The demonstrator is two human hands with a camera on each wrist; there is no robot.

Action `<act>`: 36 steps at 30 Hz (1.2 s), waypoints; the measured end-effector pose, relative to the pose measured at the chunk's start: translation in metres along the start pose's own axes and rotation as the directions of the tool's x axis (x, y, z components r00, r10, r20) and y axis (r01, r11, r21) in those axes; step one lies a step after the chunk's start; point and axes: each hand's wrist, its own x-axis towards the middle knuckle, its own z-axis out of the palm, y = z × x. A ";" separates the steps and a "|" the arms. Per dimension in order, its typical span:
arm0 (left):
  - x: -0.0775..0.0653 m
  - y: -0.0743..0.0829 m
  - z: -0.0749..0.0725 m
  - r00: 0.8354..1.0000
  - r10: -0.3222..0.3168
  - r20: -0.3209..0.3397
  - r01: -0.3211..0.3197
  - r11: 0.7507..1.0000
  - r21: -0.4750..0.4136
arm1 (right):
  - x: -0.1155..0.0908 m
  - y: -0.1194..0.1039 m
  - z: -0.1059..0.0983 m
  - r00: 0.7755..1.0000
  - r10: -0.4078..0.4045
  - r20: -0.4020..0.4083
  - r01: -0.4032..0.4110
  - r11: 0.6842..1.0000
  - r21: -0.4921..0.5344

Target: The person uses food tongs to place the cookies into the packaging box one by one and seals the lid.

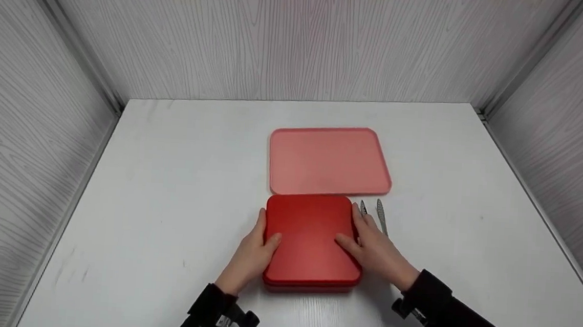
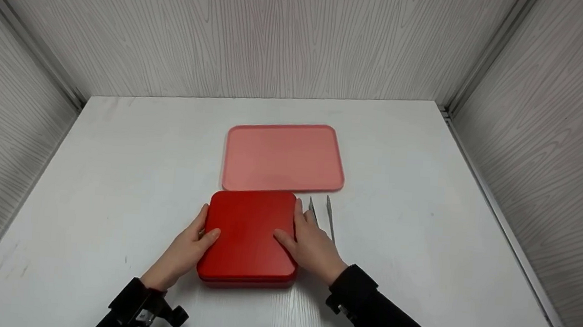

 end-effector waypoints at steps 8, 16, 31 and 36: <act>-0.001 0.005 0.002 0.902 0.429 -0.043 -0.358 0.802 0.478 | -0.001 -0.007 0.002 0.937 -0.315 -0.154 0.254 0.912 -0.321; 0.002 0.000 0.013 0.839 0.508 0.195 -0.458 0.467 0.756 | -0.002 -0.014 0.017 0.905 -0.425 -0.001 0.371 0.792 -0.484; 0.005 -0.009 0.021 0.858 0.465 0.218 -0.449 0.471 0.760 | -0.002 -0.010 0.025 0.902 -0.431 0.017 0.377 0.768 -0.517; 0.005 -0.009 0.021 0.859 0.465 0.217 -0.443 0.459 0.770 | -0.001 -0.009 0.027 0.890 -0.455 0.008 0.395 0.763 -0.513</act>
